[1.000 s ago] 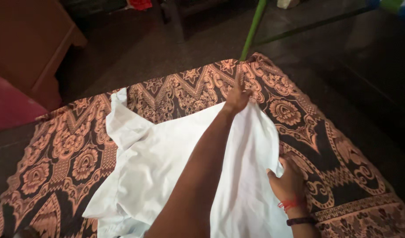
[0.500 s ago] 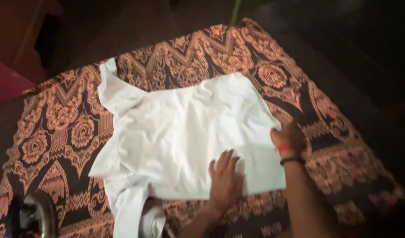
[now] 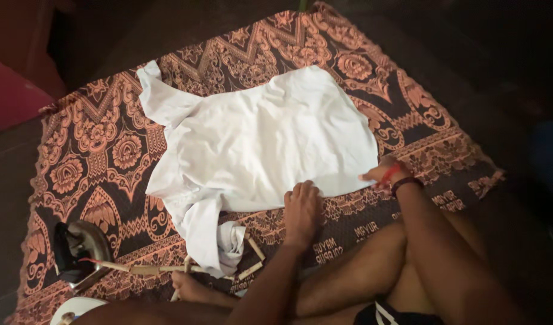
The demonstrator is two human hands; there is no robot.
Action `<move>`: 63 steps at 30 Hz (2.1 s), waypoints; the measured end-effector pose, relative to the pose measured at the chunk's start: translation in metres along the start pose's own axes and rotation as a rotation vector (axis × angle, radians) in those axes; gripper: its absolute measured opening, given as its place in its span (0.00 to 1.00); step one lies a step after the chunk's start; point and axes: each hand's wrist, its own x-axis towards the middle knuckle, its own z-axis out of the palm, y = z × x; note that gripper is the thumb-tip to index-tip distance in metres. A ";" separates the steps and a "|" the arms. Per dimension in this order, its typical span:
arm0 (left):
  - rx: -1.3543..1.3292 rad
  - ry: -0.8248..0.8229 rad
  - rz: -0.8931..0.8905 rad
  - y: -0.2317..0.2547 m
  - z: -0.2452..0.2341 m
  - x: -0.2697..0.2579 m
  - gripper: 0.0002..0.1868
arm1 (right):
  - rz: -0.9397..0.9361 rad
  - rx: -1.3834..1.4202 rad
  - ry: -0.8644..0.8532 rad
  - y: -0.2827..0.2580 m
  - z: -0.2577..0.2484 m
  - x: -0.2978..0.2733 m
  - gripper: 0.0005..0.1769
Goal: The person irons a white shirt laid out on a patterned cloth on the floor. They smooth the fabric with their hands, use a handheld iron to press the shirt, and fold the sleeves.
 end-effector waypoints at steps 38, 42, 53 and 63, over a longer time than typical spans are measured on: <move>-1.262 0.649 -0.774 -0.305 -0.154 0.000 0.20 | -0.993 -0.707 0.363 -0.097 0.157 -0.079 0.28; -0.657 0.468 -0.373 -0.298 -0.164 -0.002 0.20 | -1.154 -0.624 0.371 -0.094 0.168 -0.087 0.24; -0.048 0.262 -0.458 -0.277 -0.180 -0.018 0.28 | -1.166 -0.470 0.385 -0.096 0.152 -0.095 0.25; 0.205 0.115 -0.122 -0.286 -0.115 -0.019 0.05 | -1.239 -0.377 0.366 -0.104 0.158 -0.108 0.23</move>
